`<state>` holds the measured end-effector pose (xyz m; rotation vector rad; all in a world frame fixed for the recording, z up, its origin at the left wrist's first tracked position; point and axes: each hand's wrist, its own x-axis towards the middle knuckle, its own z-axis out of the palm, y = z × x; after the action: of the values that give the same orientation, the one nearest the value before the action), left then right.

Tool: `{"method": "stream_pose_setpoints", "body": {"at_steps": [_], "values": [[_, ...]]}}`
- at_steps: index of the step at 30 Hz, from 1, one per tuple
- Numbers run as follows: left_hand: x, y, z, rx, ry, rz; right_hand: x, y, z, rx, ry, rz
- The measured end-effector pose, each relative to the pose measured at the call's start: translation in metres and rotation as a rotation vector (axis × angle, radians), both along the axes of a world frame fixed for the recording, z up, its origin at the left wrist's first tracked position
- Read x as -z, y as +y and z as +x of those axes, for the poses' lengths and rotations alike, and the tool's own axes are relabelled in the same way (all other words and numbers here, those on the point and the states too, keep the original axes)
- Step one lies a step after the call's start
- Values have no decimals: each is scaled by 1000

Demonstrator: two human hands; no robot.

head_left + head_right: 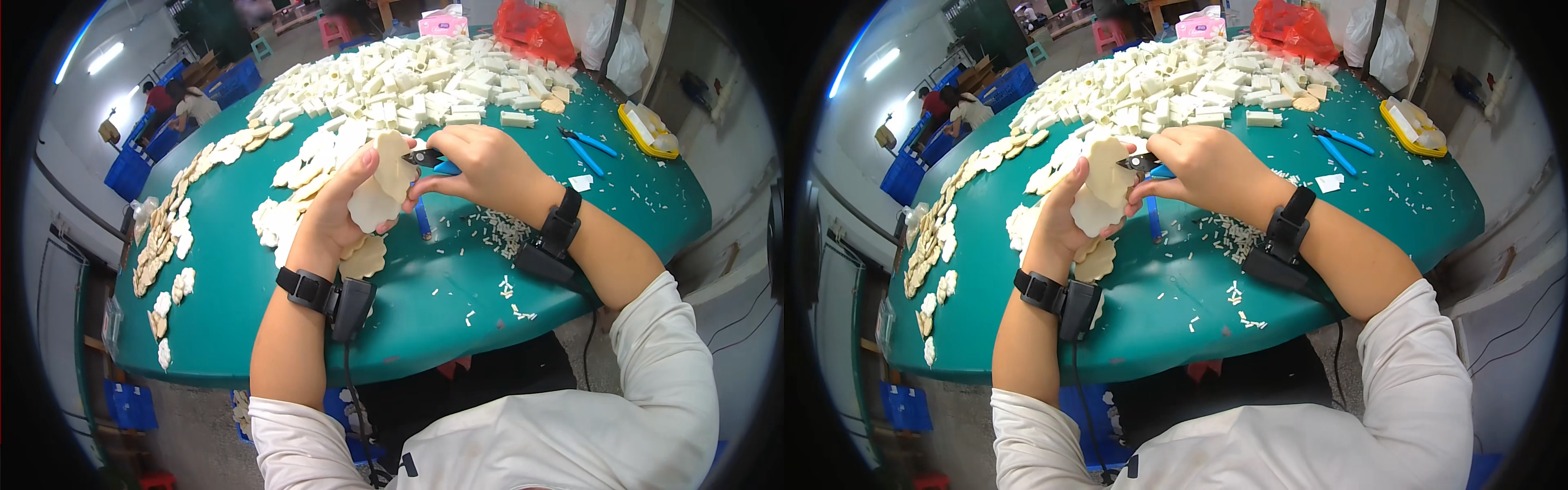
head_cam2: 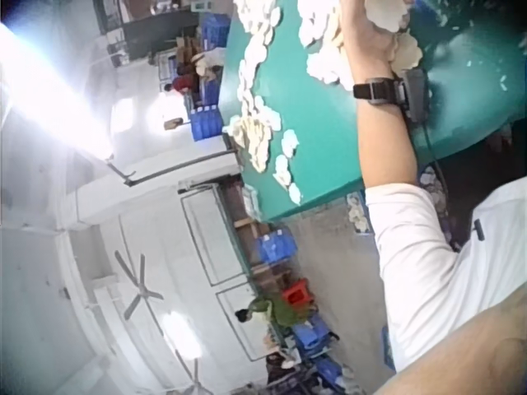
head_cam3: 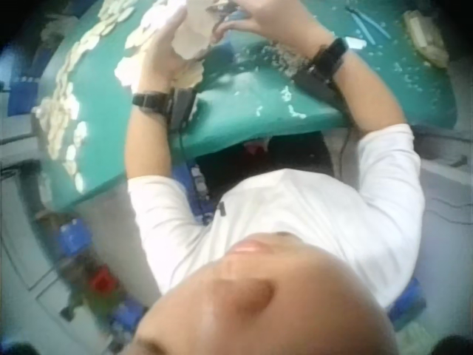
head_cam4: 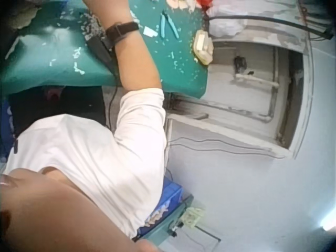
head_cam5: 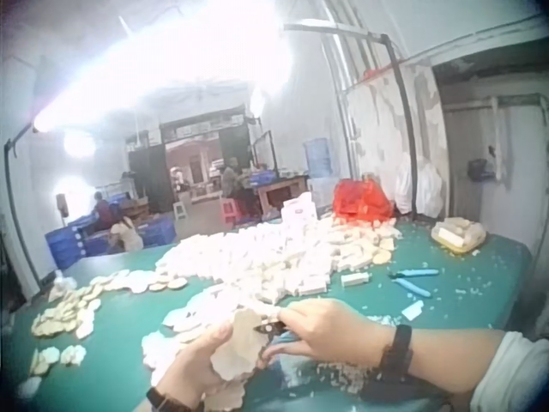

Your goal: Trimming the edges of star-shaped white foam pieces using a pair of pliers.

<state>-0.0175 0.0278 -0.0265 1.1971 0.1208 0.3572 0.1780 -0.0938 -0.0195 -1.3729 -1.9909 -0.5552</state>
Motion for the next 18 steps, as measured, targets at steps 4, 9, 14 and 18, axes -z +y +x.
{"method": "stream_pose_setpoints", "body": {"at_steps": [4, 9, 14, 18], "values": [[0, -3, 1, 7, -41, -41, 4, 2, 0, -45, 88, 106], [-2, -4, -1, 2, 6, 57, 0, -5, -14, -96, 189, 101], [-3, -6, -3, 0, 142, 21, 2, -1, -11, -92, 165, 61], [3, -5, -1, -10, 173, -10, 2, 0, -11, -31, 201, 36]]}}
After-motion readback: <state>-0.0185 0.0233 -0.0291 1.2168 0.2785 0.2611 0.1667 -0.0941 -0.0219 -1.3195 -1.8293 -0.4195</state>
